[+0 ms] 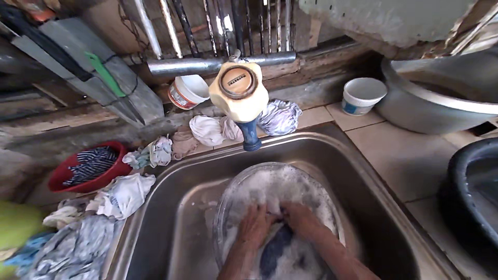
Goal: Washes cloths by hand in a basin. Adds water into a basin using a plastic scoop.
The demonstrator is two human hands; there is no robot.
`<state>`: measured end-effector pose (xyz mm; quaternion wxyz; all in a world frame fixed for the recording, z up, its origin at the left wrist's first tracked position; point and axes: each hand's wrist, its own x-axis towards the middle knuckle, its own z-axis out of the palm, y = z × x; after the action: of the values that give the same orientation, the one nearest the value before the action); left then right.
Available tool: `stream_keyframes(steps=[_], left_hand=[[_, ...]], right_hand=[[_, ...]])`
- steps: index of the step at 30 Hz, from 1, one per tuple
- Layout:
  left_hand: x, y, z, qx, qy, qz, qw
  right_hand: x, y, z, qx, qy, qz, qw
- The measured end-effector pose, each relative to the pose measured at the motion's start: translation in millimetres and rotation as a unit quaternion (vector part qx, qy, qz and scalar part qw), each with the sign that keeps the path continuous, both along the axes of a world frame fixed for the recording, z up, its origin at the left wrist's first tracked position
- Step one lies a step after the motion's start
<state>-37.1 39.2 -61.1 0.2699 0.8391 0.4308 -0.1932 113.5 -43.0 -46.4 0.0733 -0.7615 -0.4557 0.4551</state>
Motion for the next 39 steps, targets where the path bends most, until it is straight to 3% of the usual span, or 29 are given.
stream_keyframes(steps=[2,3,5,7,9,12,15,17,18,19,21,24,26,27,30,33,36,37,39], left_hand=[[5,1,1,-0.063,0.059,0.006,0.996],[4,2,2,-0.038,0.042,0.029,0.998],[5,12,16,0.067,-0.033,0.089,0.993],[0,23,44,0.152,-0.164,0.147,0.964],[-8,28,81,0.174,-0.285,0.183,0.925],[-21,30,138,0.182,-0.380,0.220,0.880],[-38,37,170,0.172,-0.422,0.257,0.852],[-47,39,171,0.153,-0.433,0.288,0.840],[-49,39,166,0.142,-0.429,0.302,0.840],[-49,36,156,0.130,-0.419,0.308,0.844],[-42,28,126,0.065,-0.380,0.304,0.871],[-23,14,72,-0.067,-0.276,0.277,0.918],[-13,5,37,-0.114,-0.198,0.237,0.944],[-10,2,20,-0.113,-0.166,0.213,0.956],[-15,8,10,-0.128,-0.137,0.194,0.963],[-32,19,71,-0.129,-0.284,0.232,0.921],[-44,12,150,-0.110,-0.476,0.219,0.845],[-44,9,168,-0.102,-0.493,0.203,0.840],[-38,3,174,-0.058,-0.466,0.160,0.868]], right_hand=[[-2,0,9,-0.046,-0.011,-0.021,0.999],[0,2,11,-0.027,-0.023,-0.046,0.998],[6,6,6,0.068,-0.042,-0.084,0.993],[10,9,-3,0.149,-0.042,-0.084,0.984],[14,9,-4,0.182,-0.024,-0.083,0.979],[21,4,10,0.220,0.046,-0.146,0.963],[24,-9,25,0.428,0.075,-0.242,0.868],[26,-10,34,0.562,0.054,-0.271,0.779],[25,-9,39,0.592,0.037,-0.282,0.754],[24,-10,42,0.596,0.021,-0.278,0.753],[20,-11,39,0.532,-0.006,-0.228,0.815],[15,-10,32,0.239,-0.026,-0.077,0.968],[11,-4,23,0.068,-0.040,0.022,0.997],[9,-2,16,0.035,-0.045,0.049,0.997],[18,2,13,0.068,0.004,0.050,0.996],[26,4,69,0.210,0.065,0.018,0.975],[13,4,126,0.415,0.081,0.010,0.906],[7,5,141,0.454,0.087,0.012,0.887],[0,8,159,0.479,0.081,0.023,0.874]])
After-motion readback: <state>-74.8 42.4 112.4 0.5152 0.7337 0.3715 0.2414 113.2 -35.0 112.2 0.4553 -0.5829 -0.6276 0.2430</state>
